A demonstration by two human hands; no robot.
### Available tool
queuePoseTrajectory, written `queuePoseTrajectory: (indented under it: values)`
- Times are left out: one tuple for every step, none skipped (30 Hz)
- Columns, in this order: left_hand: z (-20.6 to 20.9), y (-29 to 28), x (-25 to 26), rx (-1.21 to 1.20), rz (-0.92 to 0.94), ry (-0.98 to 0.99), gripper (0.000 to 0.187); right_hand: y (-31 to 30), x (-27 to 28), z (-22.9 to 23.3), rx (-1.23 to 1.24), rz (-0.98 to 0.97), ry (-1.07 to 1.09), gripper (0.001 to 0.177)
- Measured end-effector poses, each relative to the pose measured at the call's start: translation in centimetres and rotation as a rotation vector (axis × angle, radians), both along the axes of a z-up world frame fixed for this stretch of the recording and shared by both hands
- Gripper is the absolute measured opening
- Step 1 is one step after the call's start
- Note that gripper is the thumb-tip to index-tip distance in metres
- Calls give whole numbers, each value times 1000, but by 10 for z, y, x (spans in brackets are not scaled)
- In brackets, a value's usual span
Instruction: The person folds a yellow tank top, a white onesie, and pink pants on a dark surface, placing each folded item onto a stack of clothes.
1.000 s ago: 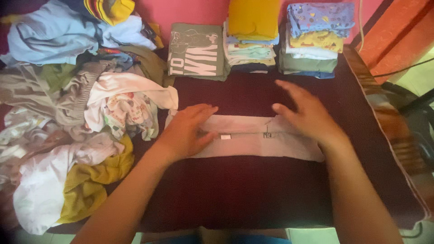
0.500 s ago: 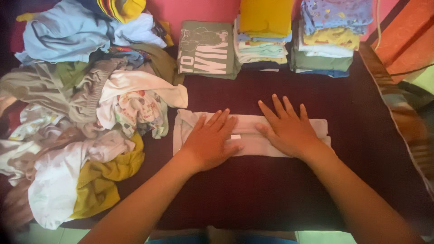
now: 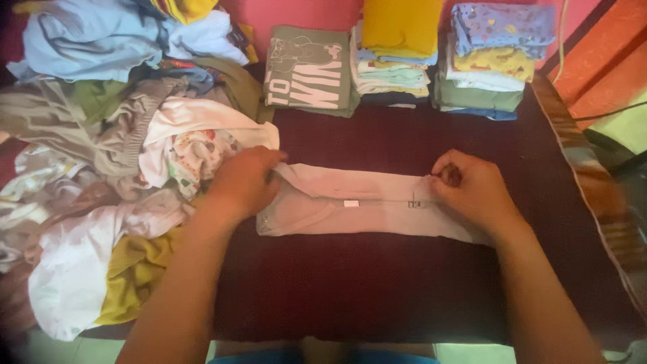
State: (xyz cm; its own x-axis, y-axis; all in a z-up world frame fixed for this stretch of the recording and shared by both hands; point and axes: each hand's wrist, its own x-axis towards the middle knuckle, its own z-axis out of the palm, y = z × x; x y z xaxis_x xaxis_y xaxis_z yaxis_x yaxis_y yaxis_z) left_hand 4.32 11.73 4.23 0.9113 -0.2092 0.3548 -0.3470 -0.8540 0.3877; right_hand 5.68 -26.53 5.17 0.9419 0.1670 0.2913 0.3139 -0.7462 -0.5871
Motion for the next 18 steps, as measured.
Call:
queuePoseTrajectory:
  values:
    - [-2,-2,1,65,27,38,26,2,-1,1,-93,-37,84,25]
    - [-4,-2,1,67,36,39,26,6,-2,1,-184,-72,169,26]
    - [-5,-2,3,82,60,-78,21,8,-3,2,-182,-63,169,26]
    - [-6,-1,4,98,79,-197,18,9,-5,3,-187,-46,180,25]
    - [-6,1,3,102,82,-200,18,10,-6,4,-193,-30,192,25]
    - [-6,1,3,172,94,-243,15,10,-7,5,-190,-32,188,25]
    - [-7,1,3,242,105,-287,13,10,-8,5,-172,-47,232,26]
    - [-8,1,2,241,104,-287,13,9,-10,6,-157,-62,279,26]
    - [-8,-1,1,347,98,-263,10,8,-10,6,-157,-63,278,26]
    - [-7,-2,0,452,93,-237,9,8,-8,6,-171,-44,261,26]
    - [-6,-2,-3,452,92,-237,9,7,-6,5,-185,-24,244,26]
    - [-5,-2,-5,418,61,-207,18,5,-5,3,-185,-31,244,26]
    - [-4,-3,-8,385,31,-177,28,4,-3,0,-181,-31,201,25]
    - [-3,-6,-9,382,20,-179,28,2,-2,-3,-178,-35,159,25]
    - [-2,-8,-10,216,-4,-168,38,-1,0,-6,-179,-47,160,25]
    - [-2,-11,-10,49,-25,-153,50,-3,3,-8,-114,8,26,32]
    - [-4,-19,-8,45,-34,-154,50,-5,5,-10,-50,64,-109,42]
    - [-9,-28,-6,31,-105,-162,58,-4,8,-13,-51,60,-107,42]
